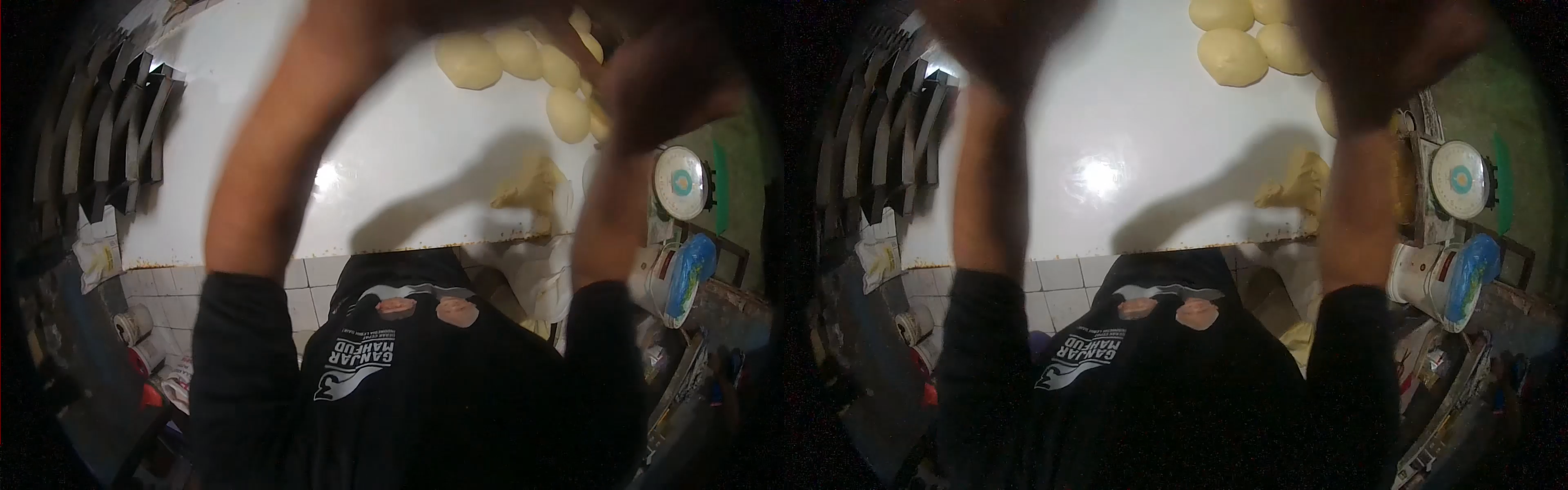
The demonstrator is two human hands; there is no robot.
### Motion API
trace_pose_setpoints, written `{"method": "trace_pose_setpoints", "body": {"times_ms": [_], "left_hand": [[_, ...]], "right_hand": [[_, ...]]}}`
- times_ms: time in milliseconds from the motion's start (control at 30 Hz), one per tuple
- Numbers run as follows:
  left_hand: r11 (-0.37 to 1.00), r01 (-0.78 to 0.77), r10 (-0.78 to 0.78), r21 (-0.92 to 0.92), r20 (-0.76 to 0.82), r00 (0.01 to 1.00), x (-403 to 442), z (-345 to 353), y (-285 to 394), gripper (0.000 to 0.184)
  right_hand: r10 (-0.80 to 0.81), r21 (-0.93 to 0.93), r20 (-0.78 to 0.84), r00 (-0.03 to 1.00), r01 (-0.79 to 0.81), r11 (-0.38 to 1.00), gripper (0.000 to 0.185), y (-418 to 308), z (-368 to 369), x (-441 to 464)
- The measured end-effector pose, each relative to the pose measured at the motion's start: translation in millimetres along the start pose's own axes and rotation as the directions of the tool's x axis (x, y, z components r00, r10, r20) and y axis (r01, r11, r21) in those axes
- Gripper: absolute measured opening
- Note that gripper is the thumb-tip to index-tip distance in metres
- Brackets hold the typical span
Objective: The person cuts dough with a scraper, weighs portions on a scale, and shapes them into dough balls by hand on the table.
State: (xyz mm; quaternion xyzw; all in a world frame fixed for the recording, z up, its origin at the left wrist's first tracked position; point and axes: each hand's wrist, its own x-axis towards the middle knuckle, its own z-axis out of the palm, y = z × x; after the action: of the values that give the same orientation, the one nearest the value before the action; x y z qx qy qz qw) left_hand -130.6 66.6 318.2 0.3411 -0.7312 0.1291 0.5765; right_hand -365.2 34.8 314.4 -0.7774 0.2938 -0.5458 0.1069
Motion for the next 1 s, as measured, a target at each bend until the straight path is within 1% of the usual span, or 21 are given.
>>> {"method": "trace_pose_setpoints", "body": {"times_ms": [67, 100, 167, 200, 233, 333, 367, 400, 433, 467, 500, 567, 667, 733, 767, 800, 833, 867, 900, 967, 1000], "left_hand": [[0.970, 0.240, -0.245, 0.046, 0.187, 0.951, -115, 15, 13, 0.050], [0.884, 0.452, -0.465, 0.122, 0.334, 0.820, -186, 25, 25, 0.050], [0.522, 0.726, -0.766, 0.448, 0.621, 0.167, -324, 22, 73, 0.050], [0.488, 0.648, -0.687, 0.585, 0.715, -0.128, -352, -7, 101, 0.057], [0.516, 0.595, -0.600, 0.616, 0.756, -0.261, -347, -16, 104, 0.059], [0.524, 0.673, -0.637, 0.522, 0.765, -0.097, -300, 14, 0, 0.076], [0.532, 0.704, -0.690, 0.470, 0.723, 0.038, -271, 20, -42, 0.084], [0.688, 0.621, -0.685, 0.375, 0.617, 0.387, -231, 25, -92, 0.093], [0.867, 0.393, -0.493, 0.307, 0.410, 0.767, -181, 18, -139, 0.102], [0.683, 0.071, -0.446, 0.727, 0.338, 0.829, -111, -3, -144, 0.097], [0.789, 0.204, -0.418, 0.580, 0.264, 0.869, -65, -22, -178, 0.083], [0.497, 0.608, -0.806, 0.620, 0.070, 0.588, -31, -36, -200, 0.059], [0.755, 0.587, -0.655, -0.291, -0.305, 0.691, -19, -44, -164, 0.042], [0.610, 0.790, -0.757, -0.068, -0.344, 0.555, -107, -23, -138, 0.034], [0.397, 0.915, -0.861, -0.070, -0.373, 0.345, -157, 3, -108, 0.034], [0.163, 0.978, -0.930, -0.131, -0.350, 0.108, -221, 29, -78, 0.033], [0.006, 1.000, -0.953, 0.015, -0.302, 0.010, -288, 57, -38, 0.036], [-0.216, 0.909, -0.956, -0.357, -0.112, -0.271, -369, 104, -8, 0.042], [-0.294, 0.925, -0.945, -0.239, -0.075, -0.319, -330, 123, 33, 0.051], [-0.384, 0.609, -0.917, -0.694, 0.214, -0.335, -252, 144, 29, 0.058], [-0.596, 0.446, -0.799, -0.668, 0.433, -0.417, -231, 135, 12, 0.060]], "right_hand": [[0.186, -0.105, 0.136, 0.973, -0.173, 0.979, 0.069, 21, 36, -117], [0.347, -0.169, 0.274, 0.897, -0.310, 0.936, 0.069, 29, 58, -196], [0.573, -0.321, 0.599, 0.560, -0.488, 0.812, 0.068, 41, 91, -367], [0.710, -0.638, 0.690, -0.142, -0.583, 0.503, 0.074, -26, 66, -297], [0.650, -0.592, 0.749, -0.130, -0.572, 0.568, 0.078, -14, 65, -299], [0.617, -0.461, 0.785, 0.057, -0.613, 0.642, 0.092, 63, 61, -277], [0.692, -0.454, 0.715, 0.096, -0.689, 0.565, 0.097, 88, 57, -254], [0.778, -0.432, 0.582, 0.238, -0.720, 0.543, 0.102, 124, 56, -226], [0.769, -0.445, 0.479, 0.423, -0.638, 0.628, 0.108, 158, 52, -187], [0.669, -0.755, 0.420, 0.613, -0.173, 0.633, 0.111, 179, 43, -146], [0.540, -0.716, 0.450, 0.711, -0.074, 0.694, 0.103, 204, 38, -96], [0.423, -0.259, 0.341, 0.840, -0.348, 0.901, 0.079, 194, 47, -16], [0.482, 0.096, 0.365, 0.796, -0.548, 0.831, 0.055, 208, 90, 24], [0.423, 0.258, 0.423, 0.801, -0.554, 0.792, 0.049, 238, 144, -23], [0.415, 0.326, 0.458, 0.786, -0.583, 0.745, 0.045, 241, 165, -52], [0.544, -0.047, 0.571, 0.615, -0.637, 0.770, 0.046, 236, 184, -86], [0.519, -0.231, 0.710, 0.477, -0.538, 0.811, 0.052, 229, 192, -129], [0.474, -0.353, 0.821, 0.320, -0.369, 0.860, 0.059, 220, 200, -170], [0.697, -0.544, 0.692, 0.187, -0.500, 0.674, 0.066, 170, 179, -144], [0.678, -0.553, 0.729, 0.096, -0.501, 0.666, 0.072, 173, 193, -131], [0.670, -0.580, 0.742, -0.004, -0.505, 0.639, 0.073, 163, 191, -139]]}}
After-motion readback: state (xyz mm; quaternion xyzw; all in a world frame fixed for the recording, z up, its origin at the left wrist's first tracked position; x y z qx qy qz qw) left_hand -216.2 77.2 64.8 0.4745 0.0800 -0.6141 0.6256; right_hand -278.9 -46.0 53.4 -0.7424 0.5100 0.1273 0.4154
